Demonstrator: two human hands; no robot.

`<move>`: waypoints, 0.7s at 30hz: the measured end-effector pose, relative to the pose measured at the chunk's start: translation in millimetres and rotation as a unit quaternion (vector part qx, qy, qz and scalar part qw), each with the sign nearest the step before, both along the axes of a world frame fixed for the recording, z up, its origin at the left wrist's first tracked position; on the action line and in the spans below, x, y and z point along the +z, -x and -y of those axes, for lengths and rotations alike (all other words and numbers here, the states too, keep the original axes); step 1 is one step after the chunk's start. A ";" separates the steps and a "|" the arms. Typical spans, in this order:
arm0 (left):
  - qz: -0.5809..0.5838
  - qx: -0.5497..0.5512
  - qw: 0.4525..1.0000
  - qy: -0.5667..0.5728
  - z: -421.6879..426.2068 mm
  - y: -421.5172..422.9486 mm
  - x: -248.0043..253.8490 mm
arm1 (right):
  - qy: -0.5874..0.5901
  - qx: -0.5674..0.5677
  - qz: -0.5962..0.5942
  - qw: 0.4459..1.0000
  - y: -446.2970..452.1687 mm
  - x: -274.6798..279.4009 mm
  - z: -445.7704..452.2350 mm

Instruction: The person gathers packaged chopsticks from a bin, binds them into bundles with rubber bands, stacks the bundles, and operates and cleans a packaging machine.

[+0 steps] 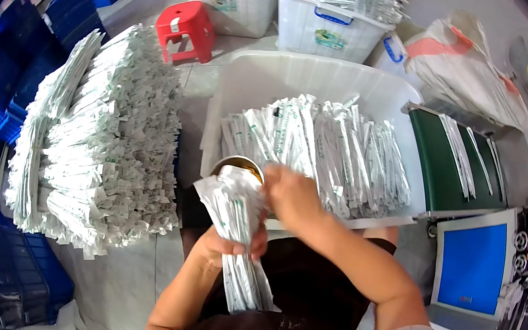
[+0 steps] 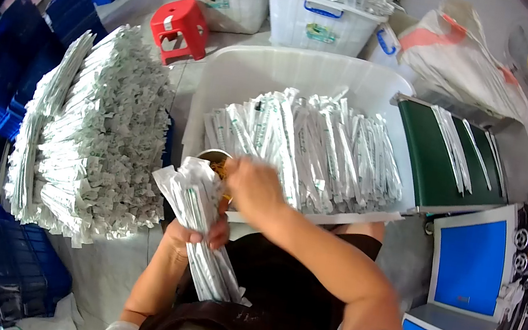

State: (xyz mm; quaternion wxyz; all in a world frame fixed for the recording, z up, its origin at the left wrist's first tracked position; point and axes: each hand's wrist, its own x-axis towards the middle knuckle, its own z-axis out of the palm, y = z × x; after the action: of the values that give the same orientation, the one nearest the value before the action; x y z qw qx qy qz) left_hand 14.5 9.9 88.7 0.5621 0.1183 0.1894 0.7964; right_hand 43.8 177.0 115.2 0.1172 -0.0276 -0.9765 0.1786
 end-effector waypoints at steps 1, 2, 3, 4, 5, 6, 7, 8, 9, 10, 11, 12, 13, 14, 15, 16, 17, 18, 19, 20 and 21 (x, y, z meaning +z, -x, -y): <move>0.009 -0.082 0.994 -0.065 -8.3 -6.4 -0.2 | 0.072 -0.066 0.024 0.995 13.7 -6.5 -17.5; -0.018 -0.117 0.988 -0.098 -14.1 -13.2 6.1 | 0.129 -0.083 -0.085 0.984 21.7 -23.8 -40.5; -0.011 -0.116 0.989 -0.096 -13.2 -16.6 4.7 | 0.186 -0.097 -0.190 0.959 18.1 -37.6 -58.7; 0.017 -0.103 0.992 -0.068 -10.4 -14.9 0.7 | 0.332 -0.125 -0.088 0.931 -1.6 -40.2 -61.5; 0.037 -0.086 0.995 -0.042 -9.4 -9.5 -5.1 | 0.464 -0.143 0.016 0.874 -21.0 -43.2 -56.8; 0.055 -0.069 0.995 -0.050 -6.9 -6.8 -21.4 | 0.616 -0.091 -0.010 0.783 -42.4 -47.2 -41.0; 0.073 -0.057 0.995 -0.034 -4.2 -5.7 -33.3 | 0.748 -0.037 -0.028 0.662 -61.0 -49.1 -23.5; 0.079 -0.060 0.995 -0.012 -4.5 -5.3 -36.2 | 0.839 0.020 -0.045 0.542 -71.9 -38.4 -8.0; 0.092 -0.064 0.994 0.014 -4.9 -8.5 -38.8 | 0.911 0.067 -0.057 0.403 -80.9 -23.6 5.8; 0.084 -0.077 0.993 -0.008 -8.3 -9.3 -42.1 | 0.923 0.088 -0.102 0.360 -77.7 -15.5 11.1; 0.102 -0.082 0.991 -0.030 -11.3 -11.6 -44.6 | 0.887 0.061 -0.160 0.429 -74.4 -14.1 11.3; 0.109 -0.081 0.990 -0.024 -11.7 -15.5 -41.1 | 0.775 0.032 -0.185 0.603 -66.7 -7.8 10.5; 0.105 -0.077 0.991 -0.024 -14.8 -12.8 -35.1 | 0.625 0.012 -0.208 0.752 -55.9 -1.5 8.3; 0.077 -0.085 0.993 -0.017 -18.3 -10.9 -31.9 | 0.486 0.054 -0.164 0.857 -49.9 -8.2 -1.2; 0.046 -0.084 0.995 -0.010 -19.8 -10.5 -29.3 | 0.441 0.038 -0.125 0.888 -46.1 1.8 -0.1; 0.010 -0.084 0.996 0.001 -21.6 -10.6 -27.0 | 0.524 0.049 -0.127 0.841 -41.9 2.8 0.7; -0.021 -0.081 0.996 0.014 -25.4 -11.8 -26.9 | 0.604 0.061 -0.117 0.786 -36.2 2.2 -2.3; -0.050 -0.086 0.994 0.040 -30.9 -16.1 -22.1 | 0.553 0.095 -0.067 0.825 -33.0 11.8 -12.2; -0.070 -0.094 0.991 0.071 -36.3 -21.5 -14.1 | 0.500 0.125 -0.016 0.857 -33.1 27.5 -21.8; -0.097 -0.100 0.987 0.082 -40.5 -23.7 -7.1 | 0.486 0.147 0.031 0.861 -32.3 45.7 -25.4; -0.120 -0.113 0.982 0.091 -42.1 -25.1 -2.9 | 0.469 0.165 0.078 0.864 -29.8 59.3 -27.5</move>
State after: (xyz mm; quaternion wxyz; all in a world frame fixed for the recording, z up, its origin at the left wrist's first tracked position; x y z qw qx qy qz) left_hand 39.6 52.1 85.8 0.6297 0.1820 0.3126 0.6875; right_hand 73.6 204.5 174.5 -0.0171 0.0687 -0.7741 0.6291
